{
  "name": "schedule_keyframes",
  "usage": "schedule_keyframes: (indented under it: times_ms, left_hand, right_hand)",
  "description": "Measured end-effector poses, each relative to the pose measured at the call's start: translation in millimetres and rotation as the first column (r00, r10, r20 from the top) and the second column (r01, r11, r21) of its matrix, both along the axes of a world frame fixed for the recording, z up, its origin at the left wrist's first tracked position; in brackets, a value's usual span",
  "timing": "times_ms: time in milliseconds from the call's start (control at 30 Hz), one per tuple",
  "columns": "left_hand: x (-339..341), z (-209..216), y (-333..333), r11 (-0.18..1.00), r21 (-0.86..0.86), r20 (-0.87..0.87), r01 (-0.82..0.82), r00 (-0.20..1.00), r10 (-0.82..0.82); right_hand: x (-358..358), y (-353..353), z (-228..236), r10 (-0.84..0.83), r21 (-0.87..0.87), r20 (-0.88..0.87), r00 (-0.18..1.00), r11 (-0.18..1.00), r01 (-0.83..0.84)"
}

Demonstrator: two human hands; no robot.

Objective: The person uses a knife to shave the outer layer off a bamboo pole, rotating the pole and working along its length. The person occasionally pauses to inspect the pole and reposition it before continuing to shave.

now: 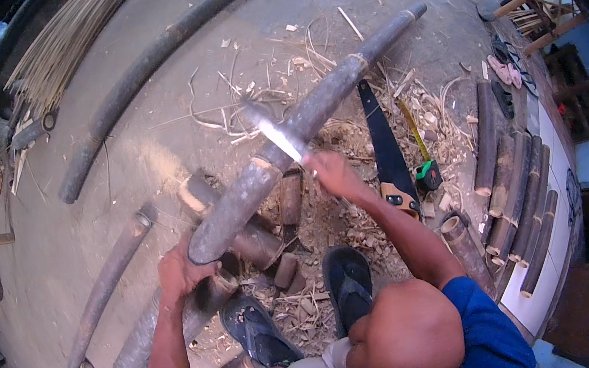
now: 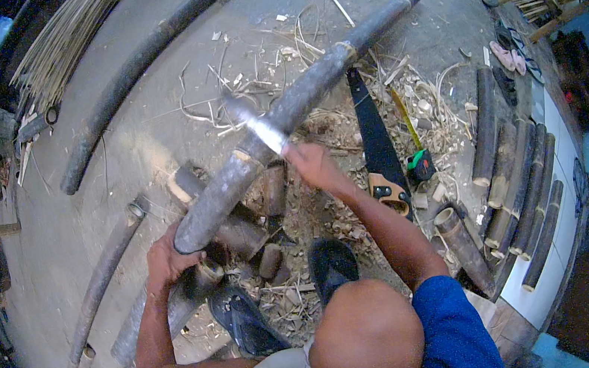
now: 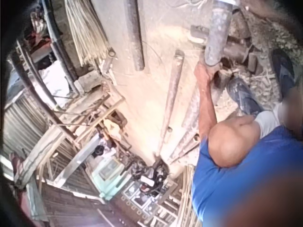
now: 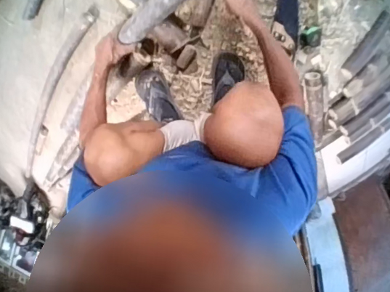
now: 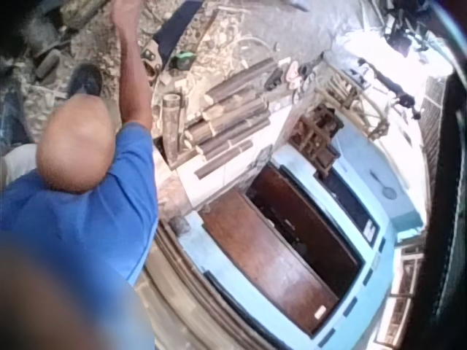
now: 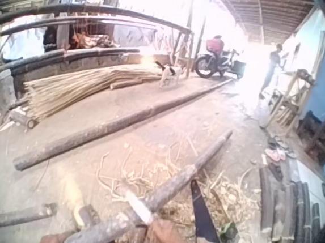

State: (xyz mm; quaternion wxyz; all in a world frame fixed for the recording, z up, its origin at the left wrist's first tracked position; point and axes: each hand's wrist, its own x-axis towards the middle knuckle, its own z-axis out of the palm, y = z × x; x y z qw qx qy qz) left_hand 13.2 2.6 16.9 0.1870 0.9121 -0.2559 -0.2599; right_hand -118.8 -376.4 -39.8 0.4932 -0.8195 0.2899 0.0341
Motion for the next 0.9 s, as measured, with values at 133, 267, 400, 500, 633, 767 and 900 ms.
schedule_keyframes:
  times_ms: [133, 267, 400, 500, 633, 767, 900]
  left_hand:
    - [0.3, 0.8, -0.7, 1.0, 0.004, 0.002, -0.008, 1.0, 0.008]
    - [1.5, -2.9, 0.5, 0.999, -0.031, -0.028, -0.018, 0.999, 0.017]
    - [6.0, -6.3, 4.3, 1.0, 0.016, -0.089, -0.021, 0.996, 0.022]
    - [11.0, -8.3, 4.0, 0.998, -0.059, -0.118, -0.022, 0.993, 0.015]
    - [-5.1, -11.5, 3.6, 1.0, 0.004, 0.098, -0.006, 0.995, 0.005]
    - [-19.5, -13.1, 2.8, 0.997, 0.078, 0.275, 0.012, 0.961, -0.033]
    - [-13.2, -10.9, 2.3, 0.999, 0.048, 0.192, 0.01, 0.981, -0.019]
  right_hand:
    - [-2.0, 7.5, 4.4, -0.107, 0.025, 0.108, 0.988, 0.994, 0.105]
    - [-7.0, 13.0, -9.6, 0.339, -0.166, 0.103, 0.935, 0.933, -0.319]
    - [-7.5, 14.2, -18.0, -0.333, 0.161, 0.199, 0.922, 0.939, 0.305]
    - [-11.1, 19.3, -13.4, 0.228, -0.066, 0.103, 0.968, 0.973, -0.222]
    - [-9.7, 20.1, -9.1, 0.426, -0.066, 0.03, 0.904, 0.904, -0.423]
    - [-5.7, 16.4, -17.8, -0.436, 0.317, 0.141, 0.889, 0.87, 0.377]
    - [-10.2, 18.8, -19.4, 0.343, -0.025, 0.037, 0.939, 0.939, -0.342]
